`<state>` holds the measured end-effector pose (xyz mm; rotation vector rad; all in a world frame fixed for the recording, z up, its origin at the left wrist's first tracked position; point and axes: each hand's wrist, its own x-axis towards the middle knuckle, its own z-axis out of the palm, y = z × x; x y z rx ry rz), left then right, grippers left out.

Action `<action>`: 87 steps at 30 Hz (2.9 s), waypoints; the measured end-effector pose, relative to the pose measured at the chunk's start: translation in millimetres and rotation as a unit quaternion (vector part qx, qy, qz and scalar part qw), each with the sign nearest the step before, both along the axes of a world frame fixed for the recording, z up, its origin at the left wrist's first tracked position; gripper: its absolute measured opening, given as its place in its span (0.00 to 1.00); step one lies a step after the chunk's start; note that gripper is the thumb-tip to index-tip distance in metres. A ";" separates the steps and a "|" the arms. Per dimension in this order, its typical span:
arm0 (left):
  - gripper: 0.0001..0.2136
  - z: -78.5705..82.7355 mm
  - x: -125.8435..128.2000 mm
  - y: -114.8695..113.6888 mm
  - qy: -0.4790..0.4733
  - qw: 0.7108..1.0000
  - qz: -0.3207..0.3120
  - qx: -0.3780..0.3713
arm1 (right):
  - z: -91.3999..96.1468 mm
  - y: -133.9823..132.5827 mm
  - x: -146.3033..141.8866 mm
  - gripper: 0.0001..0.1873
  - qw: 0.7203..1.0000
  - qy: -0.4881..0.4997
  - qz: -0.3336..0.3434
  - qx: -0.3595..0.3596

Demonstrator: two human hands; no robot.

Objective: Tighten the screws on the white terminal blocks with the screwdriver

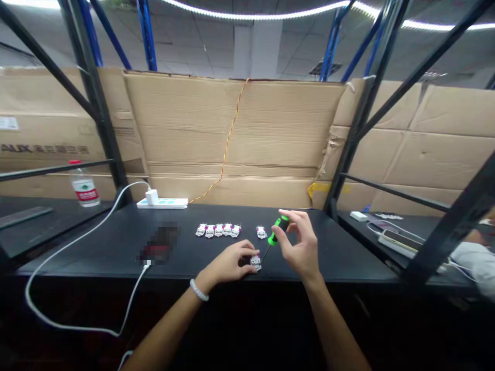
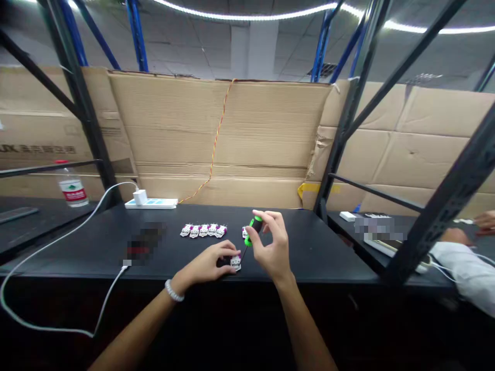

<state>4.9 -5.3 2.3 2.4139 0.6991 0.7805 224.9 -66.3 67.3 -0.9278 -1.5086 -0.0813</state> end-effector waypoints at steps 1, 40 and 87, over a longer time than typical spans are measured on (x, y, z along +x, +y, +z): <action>0.20 0.3 0.2 0.0 -0.001 1.000 -0.001 -0.001 | 0.3 -0.2 0.0 0.19 1.000 -0.002 0.019 -0.012; 0.19 3.4 0.1 -1.3 0.006 1.000 -0.001 -0.013 | 5.6 -5.5 0.8 0.23 0.998 -0.036 0.038 -0.023; 0.20 1.6 0.5 0.7 0.003 1.000 -0.006 -0.006 | 2.4 -2.4 -5.1 0.21 1.000 -0.015 0.021 -0.004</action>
